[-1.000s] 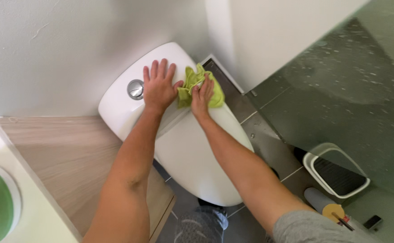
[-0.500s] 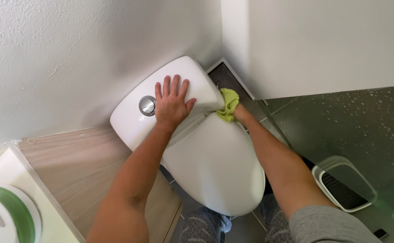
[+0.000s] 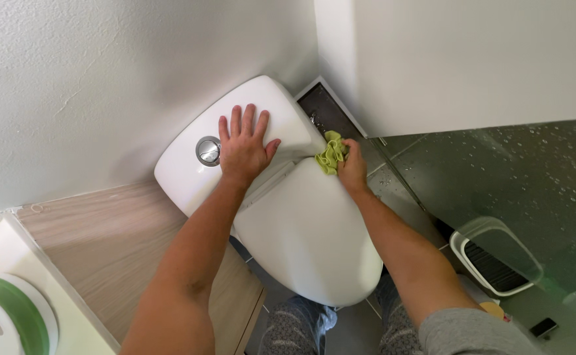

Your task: The person wrings out a cloth in a sink and then wipes the exterior surfaces of a toilet tank and lid by hand.

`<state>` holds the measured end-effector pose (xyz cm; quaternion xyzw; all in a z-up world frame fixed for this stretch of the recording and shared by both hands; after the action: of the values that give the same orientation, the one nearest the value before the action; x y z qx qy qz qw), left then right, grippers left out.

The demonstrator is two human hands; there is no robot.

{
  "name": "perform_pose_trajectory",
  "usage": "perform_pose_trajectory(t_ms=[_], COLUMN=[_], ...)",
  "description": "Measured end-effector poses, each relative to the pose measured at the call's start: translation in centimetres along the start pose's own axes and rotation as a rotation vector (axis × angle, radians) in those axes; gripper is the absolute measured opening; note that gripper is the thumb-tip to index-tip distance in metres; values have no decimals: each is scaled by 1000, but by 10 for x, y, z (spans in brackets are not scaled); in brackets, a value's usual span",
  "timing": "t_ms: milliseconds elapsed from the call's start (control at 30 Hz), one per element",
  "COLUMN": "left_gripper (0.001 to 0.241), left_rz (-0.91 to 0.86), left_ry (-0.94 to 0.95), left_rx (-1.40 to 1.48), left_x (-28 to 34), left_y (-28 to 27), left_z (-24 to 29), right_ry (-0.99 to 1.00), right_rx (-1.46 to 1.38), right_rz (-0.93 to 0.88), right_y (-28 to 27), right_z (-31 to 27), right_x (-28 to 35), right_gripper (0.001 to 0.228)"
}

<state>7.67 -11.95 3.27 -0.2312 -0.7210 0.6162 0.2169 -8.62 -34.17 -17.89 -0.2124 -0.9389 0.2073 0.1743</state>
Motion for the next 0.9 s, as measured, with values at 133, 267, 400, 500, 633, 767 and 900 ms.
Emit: perform_pose_trajectory(t_ms=[133, 267, 400, 500, 633, 767, 900], left_gripper=[63, 64, 63, 62, 64, 62, 62], left_rz=[-4, -1, -12, -10, 6, -17, -40], left_ry=[10, 4, -1, -3, -4, -9, -10], left_rx=[-6, -5, 1, -25, -25, -15, -18], left_x=[-1, -1, 0, -1, 1, 0, -1], left_y=[0, 3, 3, 5, 5, 4, 3], left_z=[0, 0, 0, -1, 0, 0, -1], right_ry=[-541, -691, -727, -650, -642, -689, -682], right_rx=[403, 535, 640, 652, 628, 585, 464], right_rz=[152, -17, -73, -127, -205, -191, -135], right_y=[-13, 5, 8, 10, 1, -11, -14], right_z=[-67, -57, -61, -50, -56, -62, -84], right_x=[20, 12, 7, -5, -8, -5, 6], right_gripper=[35, 48, 45, 54, 56, 36, 31])
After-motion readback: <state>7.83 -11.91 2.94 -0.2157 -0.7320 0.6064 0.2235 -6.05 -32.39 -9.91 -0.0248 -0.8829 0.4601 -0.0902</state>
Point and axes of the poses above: each hand's wrist, its own x-axis away from the middle knuckle, its own y-axis out of the palm, z = x × y, the point moved 8 cm from there along -x, towards the middle knuckle, and after that the axes turned 6 degrees about -x, right-handed, at the moved point
